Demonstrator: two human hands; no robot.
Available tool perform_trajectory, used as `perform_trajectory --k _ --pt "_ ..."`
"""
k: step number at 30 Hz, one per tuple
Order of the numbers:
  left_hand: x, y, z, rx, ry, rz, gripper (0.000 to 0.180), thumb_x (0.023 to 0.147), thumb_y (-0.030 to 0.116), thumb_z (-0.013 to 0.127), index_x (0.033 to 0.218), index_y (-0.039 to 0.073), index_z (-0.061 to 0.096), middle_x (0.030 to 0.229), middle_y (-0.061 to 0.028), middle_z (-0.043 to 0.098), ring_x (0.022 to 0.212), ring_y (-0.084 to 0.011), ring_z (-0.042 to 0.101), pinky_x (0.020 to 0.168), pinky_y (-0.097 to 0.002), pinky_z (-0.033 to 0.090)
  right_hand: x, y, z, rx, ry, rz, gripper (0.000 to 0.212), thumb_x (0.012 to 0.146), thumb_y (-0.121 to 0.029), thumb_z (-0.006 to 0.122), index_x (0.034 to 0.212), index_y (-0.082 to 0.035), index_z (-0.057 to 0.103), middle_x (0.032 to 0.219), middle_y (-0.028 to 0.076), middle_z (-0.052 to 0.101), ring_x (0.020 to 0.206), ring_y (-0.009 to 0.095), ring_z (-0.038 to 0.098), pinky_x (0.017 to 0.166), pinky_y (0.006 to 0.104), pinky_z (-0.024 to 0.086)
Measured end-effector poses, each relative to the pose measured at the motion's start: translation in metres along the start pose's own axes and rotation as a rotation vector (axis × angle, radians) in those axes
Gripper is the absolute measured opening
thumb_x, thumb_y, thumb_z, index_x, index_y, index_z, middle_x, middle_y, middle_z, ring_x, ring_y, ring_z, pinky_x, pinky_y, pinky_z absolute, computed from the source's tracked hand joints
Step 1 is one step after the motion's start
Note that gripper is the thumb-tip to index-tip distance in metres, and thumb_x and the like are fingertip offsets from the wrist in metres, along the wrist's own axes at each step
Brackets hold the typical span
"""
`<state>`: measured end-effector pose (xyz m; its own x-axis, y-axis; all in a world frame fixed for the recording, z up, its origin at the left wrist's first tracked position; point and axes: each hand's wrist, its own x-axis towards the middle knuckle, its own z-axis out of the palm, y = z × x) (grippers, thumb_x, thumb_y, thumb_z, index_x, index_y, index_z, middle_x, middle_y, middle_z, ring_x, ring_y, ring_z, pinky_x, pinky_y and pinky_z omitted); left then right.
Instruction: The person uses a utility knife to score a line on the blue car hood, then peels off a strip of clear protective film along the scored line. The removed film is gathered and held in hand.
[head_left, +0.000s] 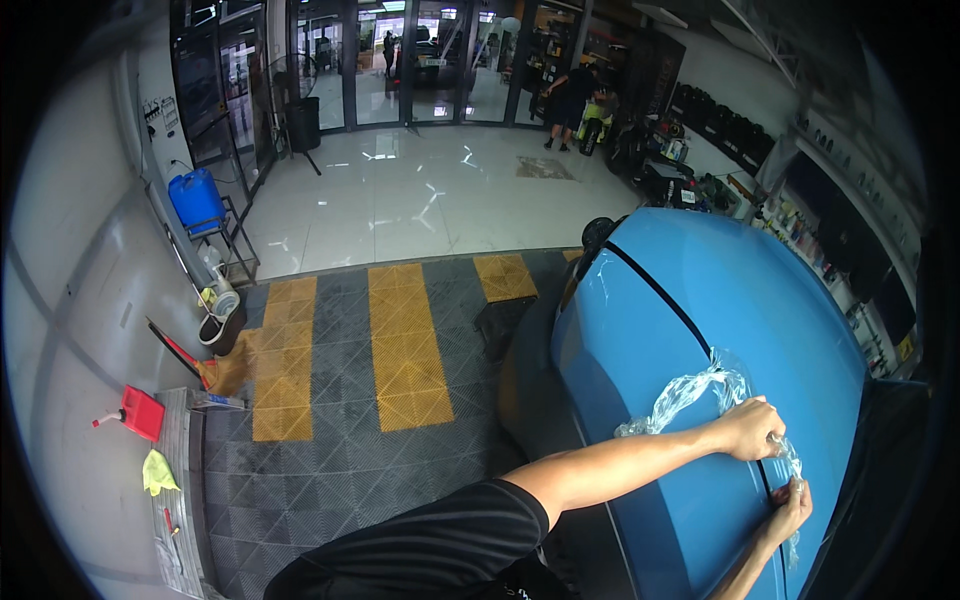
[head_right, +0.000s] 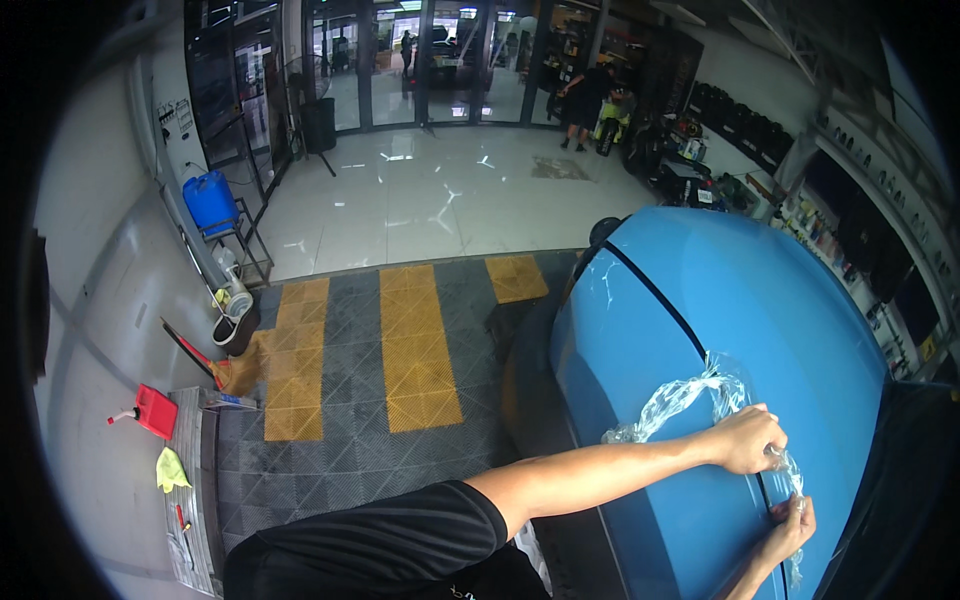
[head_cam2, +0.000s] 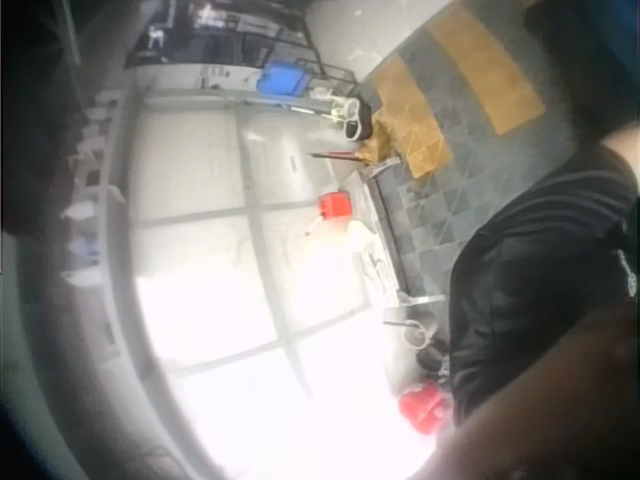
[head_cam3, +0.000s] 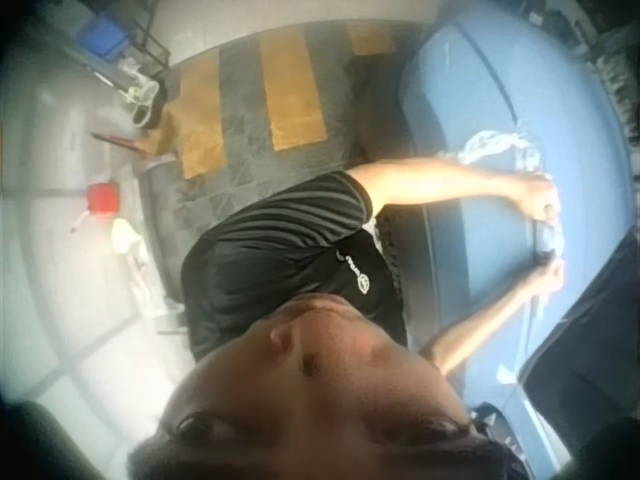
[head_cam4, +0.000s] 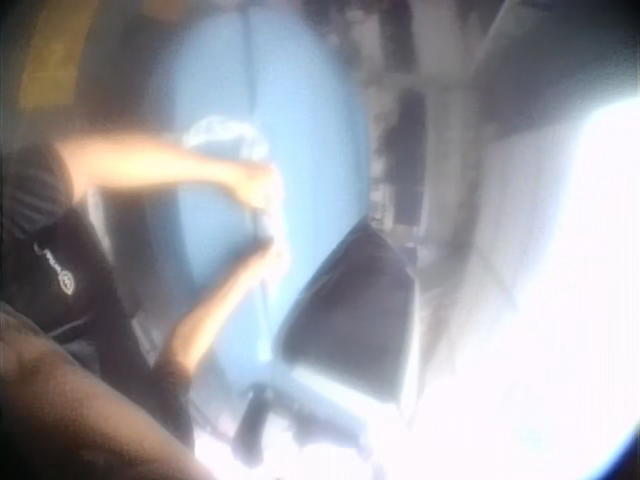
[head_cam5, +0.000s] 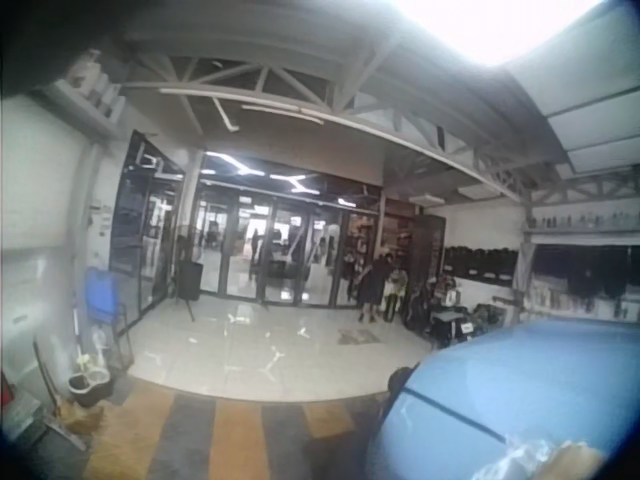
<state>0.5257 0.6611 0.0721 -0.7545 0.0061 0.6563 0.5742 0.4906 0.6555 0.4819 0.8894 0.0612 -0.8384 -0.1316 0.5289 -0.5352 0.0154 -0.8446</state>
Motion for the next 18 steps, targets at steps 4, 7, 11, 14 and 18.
perform_trajectory --k 4,7,11,14,18 --pt "-0.001 0.0 0.0 0.045 -0.027 -0.03 0.022 0.078 0.024 0.081 0.076 0.005 0.071 0.075 -0.0148 0.066 0.09 -0.0353 0.064 0.1 -0.0481 0.043 -0.008 -0.004 0.004 -0.083 0.021 0.074 0.034 0.102 -0.013 0.059 0.07 -0.009 0.047 0.063 -0.003 0.041 0.059 0.007 0.036 0.056 0.0249 0.03" --pt "-0.003 -0.001 0.0 0.034 0.031 0.053 0.022 0.077 0.023 0.081 0.075 0.004 0.069 0.074 -0.0128 0.065 0.09 -0.0325 0.063 0.096 -0.0443 0.044 -0.012 -0.005 0.003 -0.094 -0.028 0.077 0.036 0.102 -0.013 0.061 0.069 -0.008 0.047 0.063 -0.002 0.042 0.059 0.007 0.038 0.056 0.0253 0.03" --pt "-0.004 -0.001 0.0 0.034 0.051 0.084 0.021 0.076 0.019 0.08 0.073 0.004 0.066 0.075 -0.0099 0.064 0.09 -0.0302 0.062 0.095 -0.046 0.043 -0.013 -0.009 0.001 -0.191 -0.09 0.04 0.035 0.104 -0.016 0.059 0.071 -0.007 0.05 0.063 -0.002 0.044 0.06 0.008 0.037 0.057 0.0265 0.03" --pt "-0.005 -0.001 -0.001 0.017 0.077 0.133 0.019 0.075 0.016 0.079 0.072 0.004 0.064 0.077 -0.0085 0.064 0.09 -0.0296 0.061 0.094 -0.0452 0.043 -0.016 -0.019 0.0 -0.272 -0.18 0.022 0.031 0.103 -0.016 0.06 0.074 -0.004 0.053 0.066 -0.002 0.045 0.064 0.007 0.038 0.06 0.027 0.031" --pt "-0.008 0.002 -0.002 -0.011 0.089 0.14 0.014 0.074 0.012 0.076 0.082 0.002 0.071 0.086 -0.0085 0.069 0.092 -0.0292 0.062 0.095 -0.0432 0.044 -0.032 -0.037 -0.006 -0.479 -0.263 -0.035 0.02 0.1 -0.014 0.062 0.087 0.001 0.059 0.075 0.0 0.049 0.072 0.008 0.041 0.065 0.0271 0.034"
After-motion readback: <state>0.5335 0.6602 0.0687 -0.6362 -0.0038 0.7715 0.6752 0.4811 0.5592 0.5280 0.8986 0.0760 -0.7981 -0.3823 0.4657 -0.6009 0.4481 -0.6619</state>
